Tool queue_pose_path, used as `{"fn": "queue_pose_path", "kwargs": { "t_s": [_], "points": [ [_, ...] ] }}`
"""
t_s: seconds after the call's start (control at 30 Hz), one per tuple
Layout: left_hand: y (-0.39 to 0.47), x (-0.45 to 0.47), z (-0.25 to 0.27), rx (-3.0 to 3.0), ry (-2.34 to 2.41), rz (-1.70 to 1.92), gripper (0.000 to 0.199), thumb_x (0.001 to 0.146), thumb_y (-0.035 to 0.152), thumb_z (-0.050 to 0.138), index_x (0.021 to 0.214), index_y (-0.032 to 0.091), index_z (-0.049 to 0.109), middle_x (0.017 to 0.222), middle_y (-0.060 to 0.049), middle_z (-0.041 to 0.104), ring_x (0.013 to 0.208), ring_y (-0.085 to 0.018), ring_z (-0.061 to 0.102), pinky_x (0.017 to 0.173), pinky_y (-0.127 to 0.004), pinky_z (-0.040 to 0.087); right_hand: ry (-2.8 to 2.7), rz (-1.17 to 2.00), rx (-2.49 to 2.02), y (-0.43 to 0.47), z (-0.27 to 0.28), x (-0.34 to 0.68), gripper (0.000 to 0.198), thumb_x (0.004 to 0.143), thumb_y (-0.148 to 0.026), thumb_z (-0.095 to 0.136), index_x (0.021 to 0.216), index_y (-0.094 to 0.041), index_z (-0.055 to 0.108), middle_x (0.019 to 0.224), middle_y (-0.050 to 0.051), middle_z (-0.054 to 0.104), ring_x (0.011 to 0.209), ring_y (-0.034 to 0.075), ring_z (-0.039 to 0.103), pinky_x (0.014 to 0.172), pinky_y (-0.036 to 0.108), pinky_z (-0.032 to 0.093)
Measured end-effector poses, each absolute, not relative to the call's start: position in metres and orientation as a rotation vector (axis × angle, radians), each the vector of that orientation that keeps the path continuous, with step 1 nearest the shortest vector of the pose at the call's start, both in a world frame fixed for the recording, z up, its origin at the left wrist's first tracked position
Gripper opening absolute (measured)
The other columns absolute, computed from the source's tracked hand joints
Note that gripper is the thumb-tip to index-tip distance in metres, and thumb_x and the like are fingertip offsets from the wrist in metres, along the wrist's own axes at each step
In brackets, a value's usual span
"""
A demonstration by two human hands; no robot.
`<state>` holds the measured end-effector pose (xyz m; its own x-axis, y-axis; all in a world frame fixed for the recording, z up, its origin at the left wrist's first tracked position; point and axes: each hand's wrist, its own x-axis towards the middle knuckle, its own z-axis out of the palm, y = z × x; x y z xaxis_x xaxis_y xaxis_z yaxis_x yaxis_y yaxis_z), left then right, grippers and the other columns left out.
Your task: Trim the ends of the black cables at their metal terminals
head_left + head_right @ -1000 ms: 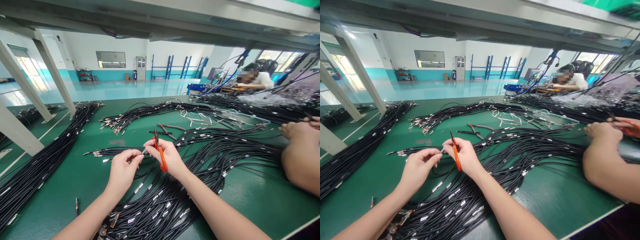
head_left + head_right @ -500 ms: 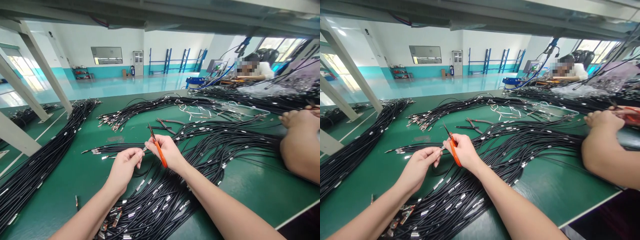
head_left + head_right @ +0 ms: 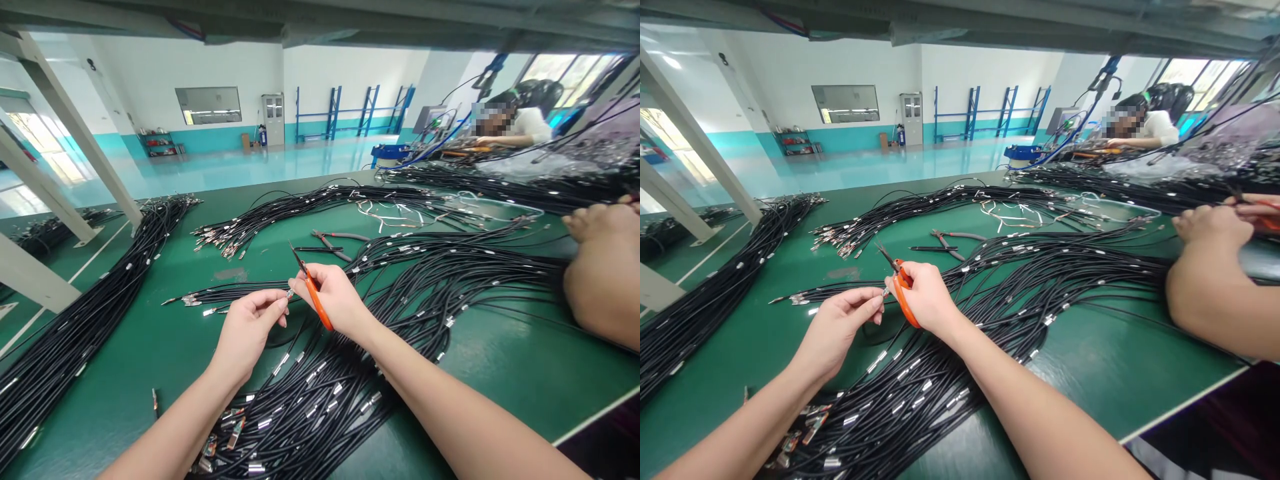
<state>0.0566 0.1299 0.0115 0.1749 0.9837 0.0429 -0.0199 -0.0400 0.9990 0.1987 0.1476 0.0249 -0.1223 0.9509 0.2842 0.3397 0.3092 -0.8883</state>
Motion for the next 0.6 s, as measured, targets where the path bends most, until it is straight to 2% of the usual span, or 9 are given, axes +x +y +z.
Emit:
{"fn": "queue_pose_path", "kwargs": {
  "t_s": [0.2, 0.37, 0.6],
  "points": [
    [0.1307, 0.0562, 0.0128, 1.317, 1.121, 1.120, 0.021, 0.066, 0.029, 0.065, 0.080, 0.013, 0.065, 0.064, 0.000, 0.059, 0.058, -0.012, 0.050, 0.061, -0.025, 0.041, -1.641, 0.814, -1.206, 0.1467, 0.0257, 0.1975, 0.023, 0.072, -0.027, 0.049, 0.052, -0.017, 0.041, 0.051, -0.006, 0.032, 0.049, 0.008, 0.028, 0.048, 0.022, 0.026],
    [0.1307, 0.0550, 0.0103, 1.387, 1.171, 1.146, 0.015, 0.068, 0.029, 0.061, 0.066, 0.014, 0.062, 0.059, 0.000, 0.056, 0.057, -0.012, 0.047, 0.057, -0.024, 0.038, -1.641, 0.837, -1.191, 0.1466, 0.0235, 0.1970, 0.025, 0.073, -0.030, 0.050, 0.053, -0.017, 0.042, 0.052, -0.005, 0.033, 0.050, 0.008, 0.028, 0.047, 0.022, 0.026],
    [0.1317, 0.0545, 0.0034, 1.370, 1.167, 1.183, 0.016, 0.069, 0.030, 0.060, 0.067, 0.015, 0.063, 0.061, 0.000, 0.056, 0.056, -0.012, 0.044, 0.056, -0.024, 0.035, -1.681, 0.855, -1.155, 0.1474, 0.0208, 0.1973, 0.022, 0.074, -0.028, 0.049, 0.056, -0.017, 0.045, 0.052, -0.005, 0.035, 0.050, 0.008, 0.030, 0.047, 0.021, 0.027]
  ]
}}
